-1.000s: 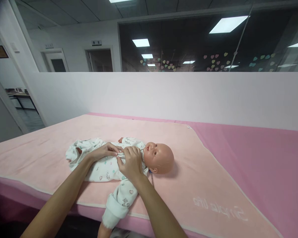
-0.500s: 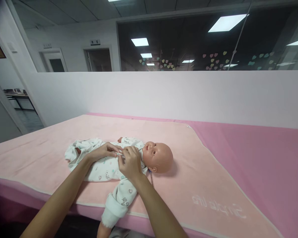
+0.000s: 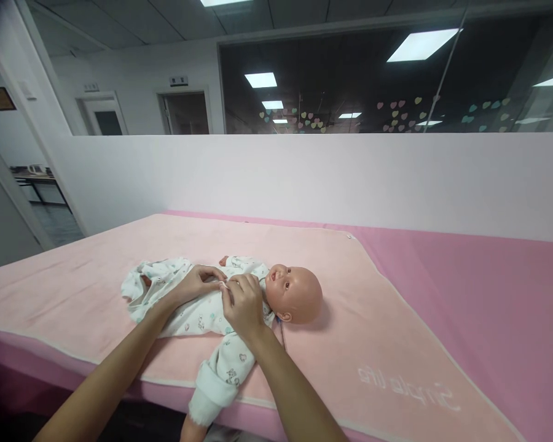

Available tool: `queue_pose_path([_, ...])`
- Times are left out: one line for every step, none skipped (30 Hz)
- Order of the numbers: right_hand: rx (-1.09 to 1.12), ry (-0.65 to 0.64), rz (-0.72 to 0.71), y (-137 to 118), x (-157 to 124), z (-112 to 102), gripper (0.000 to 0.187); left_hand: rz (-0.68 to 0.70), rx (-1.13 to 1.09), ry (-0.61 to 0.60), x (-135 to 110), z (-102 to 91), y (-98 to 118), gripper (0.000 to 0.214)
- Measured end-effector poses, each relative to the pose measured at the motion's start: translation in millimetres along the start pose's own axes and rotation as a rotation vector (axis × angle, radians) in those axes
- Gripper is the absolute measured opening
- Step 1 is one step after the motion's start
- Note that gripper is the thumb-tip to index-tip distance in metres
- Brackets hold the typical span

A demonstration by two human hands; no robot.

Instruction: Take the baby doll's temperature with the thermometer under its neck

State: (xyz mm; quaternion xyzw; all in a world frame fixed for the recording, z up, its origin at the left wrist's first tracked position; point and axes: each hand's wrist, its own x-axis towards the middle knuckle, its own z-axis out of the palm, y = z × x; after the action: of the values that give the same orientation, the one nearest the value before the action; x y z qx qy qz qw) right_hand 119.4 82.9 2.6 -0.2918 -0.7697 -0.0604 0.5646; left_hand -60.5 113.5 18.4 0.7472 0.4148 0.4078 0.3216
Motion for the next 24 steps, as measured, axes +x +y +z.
queue_pose_path([-0.007, 0.009, 0.018, 0.2, -0.1, -0.1, 0.015, 0.010, 0.064, 0.057, -2.9, 0.9, 0.2, 0.020])
queue_pose_path([-0.013, 0.012, 0.028, 0.4, -0.2, -0.1, 0.015, 0.013, 0.120, 0.091, -6.4, 0.4, 0.9, 0.021])
queue_pose_path([-0.016, 0.010, 0.031, 0.7, -0.2, -0.1, 0.015, 0.009, 0.162, 0.099, -10.5, -1.8, 1.8, 0.022])
queue_pose_path([-0.016, 0.005, 0.030, 0.9, -0.2, -0.1, 0.015, -0.001, 0.188, 0.084, -15.0, -5.7, 3.0, 0.023])
queue_pose_path([-0.014, 0.000, 0.029, 1.0, -0.2, -0.2, 0.016, -0.016, 0.196, 0.050, -19.6, -11.1, 4.2, 0.024])
queue_pose_path([-0.012, -0.001, 0.030, 1.1, -0.1, -0.2, 0.016, -0.038, 0.190, 0.001, -24.1, -17.7, 5.3, 0.026])
queue_pose_path([-0.010, 0.000, 0.035, 1.1, 0.0, -0.2, 0.016, -0.061, 0.168, -0.057, -28.5, -24.8, 6.3, 0.028])
queue_pose_path([-0.008, 0.002, 0.040, 1.2, 0.2, -0.1, 0.017, -0.087, 0.134, -0.117, -32.4, -32.0, 7.0, 0.031])
queue_pose_path([-0.008, 0.002, 0.046, 1.2, 0.3, -0.1, 0.017, -0.112, 0.090, -0.171, -35.6, -38.6, 7.4, 0.033])
queue_pose_path([-0.010, 0.001, 0.049, 1.3, 0.5, 0.1, 0.017, -0.136, 0.041, -0.214, -38.3, -44.2, 7.4, 0.034])
queue_pose_path([-0.015, -0.003, 0.050, 1.4, 0.5, 0.2, 0.018, -0.157, -0.005, -0.241, -40.2, -48.3, 7.0, 0.033])
queue_pose_path([-0.022, -0.008, 0.050, 1.6, 0.6, 0.4, 0.018, -0.173, -0.044, -0.249, -41.6, -50.8, 6.2, 0.033])
queue_pose_path([-0.030, -0.014, 0.049, 1.7, 0.6, 0.6, 0.018, -0.184, -0.070, -0.241, -42.4, -51.8, 5.0, 0.031])
queue_pose_path([-0.037, -0.018, 0.048, 1.8, 0.5, 0.8, 0.019, -0.193, -0.083, -0.224, -43.0, -51.4, 3.5, 0.031])
queue_pose_path([-0.043, -0.023, 0.047, 1.9, 0.4, 1.0, 0.018, -0.201, -0.086, -0.201, -43.5, -49.9, 2.0, 0.029])
queue_pose_path([-0.046, -0.027, 0.046, 1.9, 0.3, 1.2, 0.018, -0.211, -0.081, -0.172, -44.0, -47.8, 0.5, 0.028])
queue_pose_path([-0.046, -0.028, 0.046, 2.0, 0.2, 1.3, 0.018, -0.221, -0.074, -0.134, -44.8, -45.4, -0.8, 0.027])
queue_pose_path([-0.044, -0.029, 0.045, 2.0, 0.1, 1.4, 0.018, -0.233, -0.071, -0.091, -45.8, -43.1, -1.7, 0.026])
queue_pose_path([-0.041, -0.030, 0.045, 2.1, 0.1, 1.4, 0.018, -0.244, -0.078, -0.049, -47.0, -41.0, -2.2, 0.026])
queue_pose_path([-0.038, -0.029, 0.044, 2.2, 0.0, 1.5, 0.018, -0.253, -0.099, -0.018, -48.4, -39.4, -2.2, 0.025])
queue_pose_path([-0.035, -0.028, 0.044, 2.3, 0.0, 1.6, 0.018, -0.259, -0.134, 0.001, -50.0, -38.1, -1.8, 0.024])
queue_pose_path([-0.032, -0.027, 0.043, 2.4, -0.1, 1.8, 0.017, -0.266, -0.179, 0.004, -51.6, -37.2, -1.0, 0.023])
queue_pose_path([-0.029, -0.028, 0.040, 2.6, -0.1, 2.0, 0.017, -0.271, -0.226, -0.002, -53.1, -36.6, 0.0, 0.022])
queue_pose_path([-0.026, -0.028, 0.038, 2.8, -0.2, 2.3, 0.017, -0.274, -0.264, -0.008, -54.4, -36.1, 1.2, 0.021])
